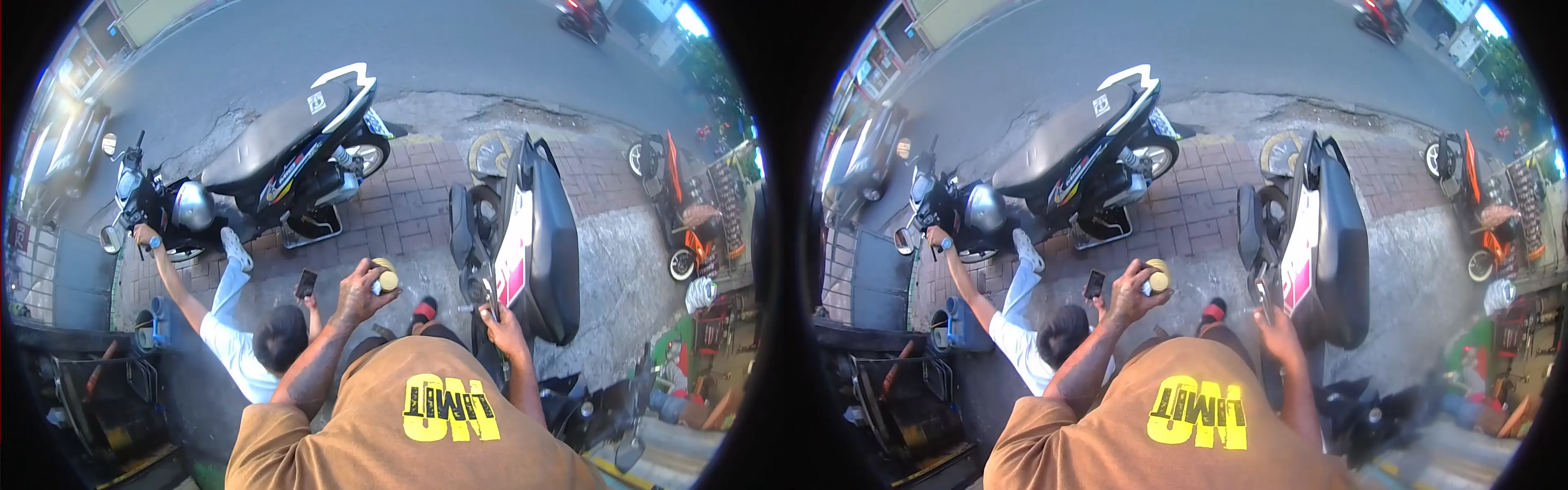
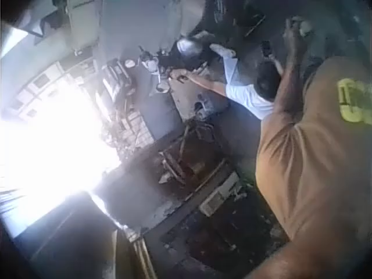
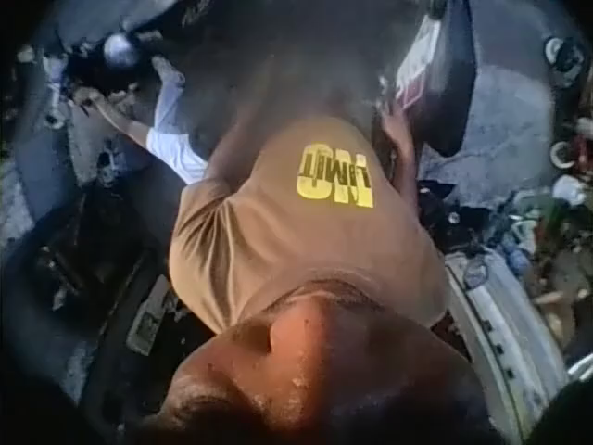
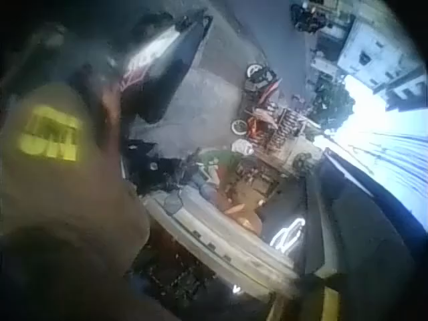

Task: The recorder selects tools from a tool chest and then works on the exhaust assembly of a motorcycle.

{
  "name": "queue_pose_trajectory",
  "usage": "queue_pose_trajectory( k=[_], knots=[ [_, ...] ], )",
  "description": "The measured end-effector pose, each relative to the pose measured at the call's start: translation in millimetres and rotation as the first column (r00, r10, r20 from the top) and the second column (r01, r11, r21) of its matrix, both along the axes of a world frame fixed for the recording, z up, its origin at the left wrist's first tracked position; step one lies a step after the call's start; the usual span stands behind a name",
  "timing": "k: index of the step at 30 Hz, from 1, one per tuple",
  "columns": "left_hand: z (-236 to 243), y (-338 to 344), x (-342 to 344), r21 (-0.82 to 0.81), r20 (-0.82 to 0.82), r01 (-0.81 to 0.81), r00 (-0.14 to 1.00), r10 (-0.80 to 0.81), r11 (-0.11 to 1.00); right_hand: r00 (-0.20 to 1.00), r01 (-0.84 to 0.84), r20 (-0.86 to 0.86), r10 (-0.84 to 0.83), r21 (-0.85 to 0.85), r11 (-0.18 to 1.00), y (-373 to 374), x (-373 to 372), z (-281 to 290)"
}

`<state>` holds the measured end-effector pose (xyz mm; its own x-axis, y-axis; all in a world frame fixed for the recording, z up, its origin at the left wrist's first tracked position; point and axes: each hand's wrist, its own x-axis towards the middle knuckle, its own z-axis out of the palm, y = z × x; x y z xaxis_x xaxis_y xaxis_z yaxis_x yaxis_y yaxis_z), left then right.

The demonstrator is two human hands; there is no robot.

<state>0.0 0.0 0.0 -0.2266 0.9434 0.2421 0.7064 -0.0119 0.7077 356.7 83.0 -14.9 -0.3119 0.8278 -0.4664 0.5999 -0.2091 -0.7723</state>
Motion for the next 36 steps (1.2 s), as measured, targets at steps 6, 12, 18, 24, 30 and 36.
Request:
queue_pose_trajectory(
  k=[6,12,18,24,30,36],
  knots=[
    [-7,119,-71,0.083,0.082,-0.204,0.977,0.198,0.975,0.971,-0.172,0.172,0.166,0.021,0.985,167,-41,-63],
    [-33,245,-94,0.023,0.116,-0.288,0.952,0.284,0.957,0.951,-0.305,0.048,0.304,0.016,0.952,341,-88,-145],
    [-20,347,-137,0.054,0.148,-0.304,0.944,0.293,0.951,0.859,-0.512,0.016,0.512,-0.006,0.859,496,-193,-110],
    [-12,478,-188,0.121,0.11,-0.154,0.984,0.141,0.981,0.873,-0.486,0.064,0.484,0.007,0.874,634,-252,-166],
    [8,599,-216,0.088,0.215,-0.041,0.976,0.021,0.995,0.901,-0.384,0.175,0.396,-0.103,0.918,735,-287,-146],
    [-51,726,-225,0.033,0.224,-0.161,0.963,0.149,0.986,0.858,-0.367,0.292,0.423,-0.229,0.902,868,-268,-187]
  ],
)
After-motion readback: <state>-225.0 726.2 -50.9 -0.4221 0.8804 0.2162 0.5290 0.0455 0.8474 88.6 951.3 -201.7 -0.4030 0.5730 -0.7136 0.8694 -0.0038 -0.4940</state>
